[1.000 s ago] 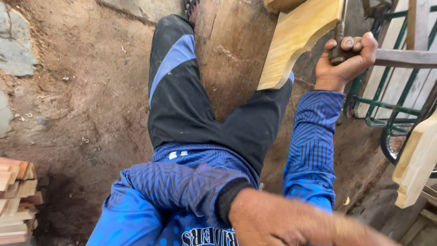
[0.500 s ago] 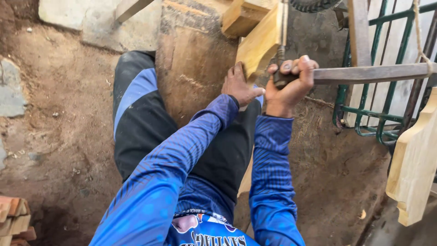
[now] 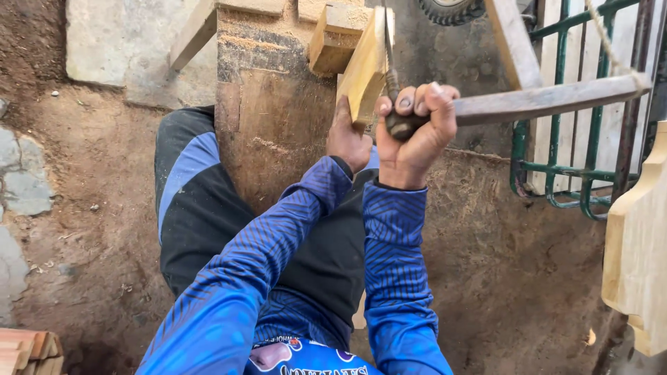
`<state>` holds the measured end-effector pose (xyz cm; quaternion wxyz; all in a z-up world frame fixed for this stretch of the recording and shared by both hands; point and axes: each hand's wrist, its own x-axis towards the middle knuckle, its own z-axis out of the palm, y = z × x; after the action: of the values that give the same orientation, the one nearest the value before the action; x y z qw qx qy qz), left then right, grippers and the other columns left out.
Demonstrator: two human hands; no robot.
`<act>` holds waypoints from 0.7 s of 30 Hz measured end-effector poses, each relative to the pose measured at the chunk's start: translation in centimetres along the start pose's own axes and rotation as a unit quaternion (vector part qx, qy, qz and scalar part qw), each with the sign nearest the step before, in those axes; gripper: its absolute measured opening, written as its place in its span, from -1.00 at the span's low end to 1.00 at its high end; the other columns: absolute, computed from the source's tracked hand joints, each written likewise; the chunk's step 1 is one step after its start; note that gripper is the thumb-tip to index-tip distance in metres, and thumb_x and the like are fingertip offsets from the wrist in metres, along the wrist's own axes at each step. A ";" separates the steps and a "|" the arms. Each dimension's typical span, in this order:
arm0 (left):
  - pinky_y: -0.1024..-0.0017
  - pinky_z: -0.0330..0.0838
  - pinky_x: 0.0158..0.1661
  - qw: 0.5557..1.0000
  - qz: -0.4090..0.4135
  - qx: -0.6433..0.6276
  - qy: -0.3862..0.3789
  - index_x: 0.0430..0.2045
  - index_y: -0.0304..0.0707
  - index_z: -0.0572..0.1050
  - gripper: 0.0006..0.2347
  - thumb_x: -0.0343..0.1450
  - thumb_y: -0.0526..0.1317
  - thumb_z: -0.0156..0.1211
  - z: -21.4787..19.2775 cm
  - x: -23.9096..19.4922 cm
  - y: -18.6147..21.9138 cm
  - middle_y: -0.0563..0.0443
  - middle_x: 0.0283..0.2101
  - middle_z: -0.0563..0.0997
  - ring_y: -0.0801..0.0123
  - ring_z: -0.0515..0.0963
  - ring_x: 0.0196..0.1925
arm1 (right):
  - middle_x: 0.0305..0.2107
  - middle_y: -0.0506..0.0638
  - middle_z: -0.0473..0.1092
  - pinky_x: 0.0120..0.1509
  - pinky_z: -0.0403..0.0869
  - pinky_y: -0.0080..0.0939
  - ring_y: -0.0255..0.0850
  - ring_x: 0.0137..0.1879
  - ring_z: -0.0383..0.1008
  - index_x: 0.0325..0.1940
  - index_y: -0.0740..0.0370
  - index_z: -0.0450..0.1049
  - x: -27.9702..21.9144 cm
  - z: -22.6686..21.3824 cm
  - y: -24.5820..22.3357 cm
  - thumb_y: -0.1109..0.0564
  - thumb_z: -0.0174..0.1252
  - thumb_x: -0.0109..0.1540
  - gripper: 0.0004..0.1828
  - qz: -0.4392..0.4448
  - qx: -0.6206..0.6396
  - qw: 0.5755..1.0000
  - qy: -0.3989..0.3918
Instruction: The person sits on the ground and uses a bow saw to cut a small piece of wood that is clamped to a larger wooden block. The person holds the wood steady with their left hand while operating the saw with their right hand.
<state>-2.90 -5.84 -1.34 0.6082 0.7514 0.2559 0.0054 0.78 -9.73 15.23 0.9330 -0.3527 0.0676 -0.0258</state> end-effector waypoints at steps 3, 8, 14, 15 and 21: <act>0.16 0.42 0.20 1.000 0.015 -0.005 0.007 0.43 -0.44 0.05 -0.24 0.23 -0.35 0.13 -0.5 0.6 1.9 -0.47 0.31 0.39 -0.21 0.49 0.26 | -0.53 -0.12 0.20 -0.25 0.39 0.03 -0.25 -0.37 0.34 -0.35 0.08 0.26 0.3 1.8 -0.8 0.22 0.18 0.32 -0.76 -0.001 0.009 1.000 -0.027; 0.15 0.43 0.19 0.997 0.070 0.039 0.020 0.38 -0.41 0.09 -0.24 0.24 -0.22 0.30 -1.9 1.8 3.9 -0.41 0.33 0.37 -0.18 0.47 0.29 | -0.52 -0.13 0.26 -0.19 0.47 0.11 -0.22 -0.33 0.38 -0.24 0.03 0.30 -0.4 2.9 -1.2 0.20 0.19 0.31 -0.82 0.007 -0.036 0.998 -0.057; 0.10 0.44 0.14 0.995 0.093 0.046 -0.013 0.40 -0.34 0.02 -0.13 0.22 -0.07 0.42 -3.3 2.4 5.1 -0.36 0.36 0.34 -0.17 0.49 0.24 | -0.47 -0.08 0.32 -0.19 0.46 0.09 -0.19 -0.31 0.39 -0.19 0.06 0.31 -1.8 2.0 -1.1 0.12 0.19 0.36 -0.85 0.004 -0.037 0.998 -0.052; 0.10 0.45 0.14 0.995 0.090 0.049 -0.007 0.42 -0.31 0.00 -0.11 0.23 -0.05 0.42 -3.0 2.3 4.8 -0.34 0.36 0.34 -0.17 0.51 0.23 | -0.51 -0.08 0.30 -0.21 0.46 0.09 -0.19 -0.34 0.38 -0.20 0.07 0.31 -2.6 1.7 -1.2 0.09 0.16 0.39 -0.84 0.010 -0.021 0.999 -0.028; 0.14 0.45 0.18 0.995 0.047 0.081 -0.043 0.48 -0.24 -0.04 -0.12 0.22 -0.15 0.29 -2.9 2.8 4.8 -0.30 0.39 0.34 -0.15 0.51 0.24 | -0.58 -0.16 0.10 -0.34 0.30 -0.10 -0.29 -0.45 0.16 -0.36 0.05 0.17 -15.7 2.4 -5.6 0.03 -0.01 0.47 -0.68 -0.004 -0.049 0.999 0.024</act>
<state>0.38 -2.73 2.93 0.5547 0.8090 0.1937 -0.0188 -14.45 -10.88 22.38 0.9126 -0.3974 0.0895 -0.0344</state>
